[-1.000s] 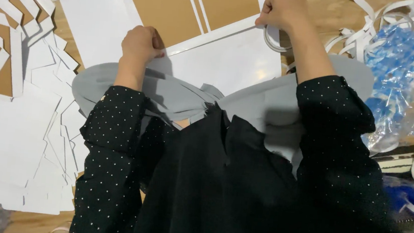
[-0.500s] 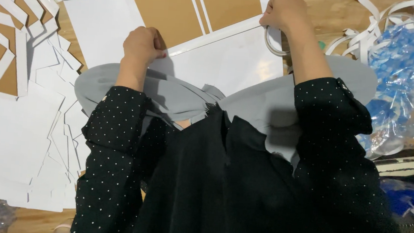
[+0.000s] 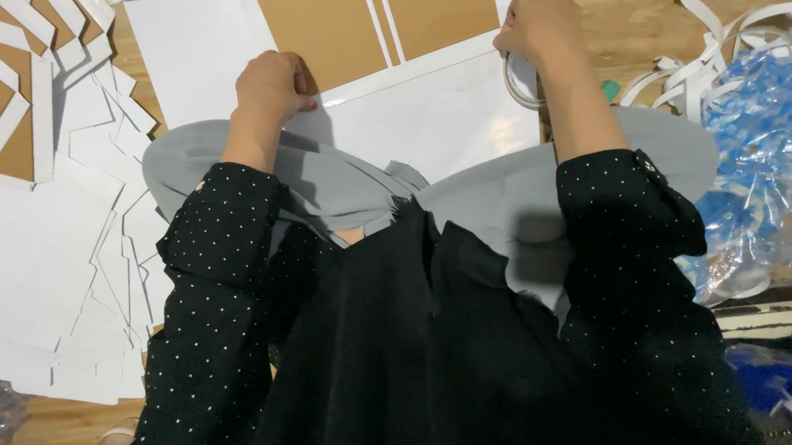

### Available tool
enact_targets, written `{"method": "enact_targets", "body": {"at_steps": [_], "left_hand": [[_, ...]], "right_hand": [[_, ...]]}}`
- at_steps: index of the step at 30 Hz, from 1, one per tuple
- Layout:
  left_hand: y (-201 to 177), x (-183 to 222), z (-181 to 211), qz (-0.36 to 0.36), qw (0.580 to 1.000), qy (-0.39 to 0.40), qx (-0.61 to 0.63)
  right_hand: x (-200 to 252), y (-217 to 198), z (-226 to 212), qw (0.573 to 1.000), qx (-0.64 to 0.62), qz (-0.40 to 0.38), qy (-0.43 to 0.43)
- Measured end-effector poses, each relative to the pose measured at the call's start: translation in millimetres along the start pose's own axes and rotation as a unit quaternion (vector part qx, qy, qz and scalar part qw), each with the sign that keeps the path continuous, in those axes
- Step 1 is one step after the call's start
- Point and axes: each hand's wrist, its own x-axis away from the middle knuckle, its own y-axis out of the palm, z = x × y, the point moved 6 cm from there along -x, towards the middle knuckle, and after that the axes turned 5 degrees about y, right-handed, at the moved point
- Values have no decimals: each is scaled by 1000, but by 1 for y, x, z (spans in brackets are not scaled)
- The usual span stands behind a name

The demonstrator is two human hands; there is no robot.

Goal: Applying double-sided tape to cardboard packaging components

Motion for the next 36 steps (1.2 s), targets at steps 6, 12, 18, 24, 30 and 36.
{"method": "enact_targets", "body": {"at_steps": [6, 12, 18, 24, 30, 36], "left_hand": [[23, -4, 13, 38, 989, -10, -140], [21, 58, 142, 391, 844, 22, -367], [52, 82, 180, 259, 914, 116, -291], [49, 88, 81, 56, 951, -91, -290], [30, 86, 99, 154, 940, -102, -285], [22, 78, 221, 164, 949, 135, -233]], "right_hand": [[-17, 11, 2, 993, 107, 7, 44], [-12, 9, -1, 987, 144, 38, 63], [-8, 21, 13, 992, 78, 100, -6], [-15, 22, 16, 995, 32, 97, -18], [-12, 21, 15, 994, 25, 110, -12], [-13, 15, 12, 996, 27, 87, -7]]}}
